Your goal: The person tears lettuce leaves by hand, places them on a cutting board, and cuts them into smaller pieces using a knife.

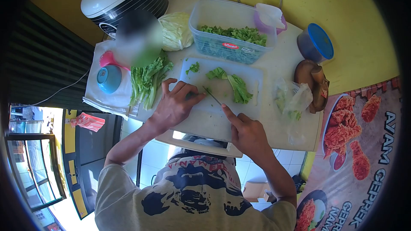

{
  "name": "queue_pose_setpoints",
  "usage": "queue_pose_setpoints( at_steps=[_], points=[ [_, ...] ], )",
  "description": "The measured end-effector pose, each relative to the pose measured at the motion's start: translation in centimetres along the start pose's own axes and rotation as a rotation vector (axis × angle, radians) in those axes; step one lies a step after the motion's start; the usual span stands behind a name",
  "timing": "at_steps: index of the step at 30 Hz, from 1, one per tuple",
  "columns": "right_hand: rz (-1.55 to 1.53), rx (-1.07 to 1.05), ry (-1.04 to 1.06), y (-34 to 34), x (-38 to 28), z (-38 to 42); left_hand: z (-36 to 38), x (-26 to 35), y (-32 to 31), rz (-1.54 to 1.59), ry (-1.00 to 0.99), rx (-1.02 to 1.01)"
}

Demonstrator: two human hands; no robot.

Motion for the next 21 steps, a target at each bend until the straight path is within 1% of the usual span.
queue_pose_setpoints(
  at_steps=[5, 8, 11, 14, 18, 21],
  points=[
    [0.005, 0.011, 0.002, 0.2, 0.5, 0.9, 0.3, 0.2, 0.1, -0.025, 0.002, -0.012],
    [0.038, -0.028, -0.098, 0.2, 0.5, 0.4, 0.3, 0.3, -0.2, -0.030, 0.023, -0.001],
    [-0.089, 0.074, -0.122, 0.2, 0.9, 0.7, 0.1, 0.4, -0.4, -0.058, 0.054, 0.009],
    [-0.191, 0.116, -0.080, 0.2, 0.4, 0.8, 0.3, 0.6, -0.3, -0.034, 0.073, 0.031],
    [-0.217, 0.042, -0.089, 0.3, -0.5, 1.1, 1.0, 0.9, -0.1, 0.029, 0.076, 0.096],
    [-0.227, 0.005, -0.101, 0.2, -1.0, 1.4, 1.6, 0.5, -0.4, 0.043, 0.054, 0.043]
  ],
)
Point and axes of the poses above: each hand's wrist, its own z-axis away from the middle knuckle, its own y-axis out of the back of the hand, x = y × z, the point moved 4 cm from there along -z, towards the middle knuckle, and after that the axes turned 14 degrees about z, right-handed, at the moved point
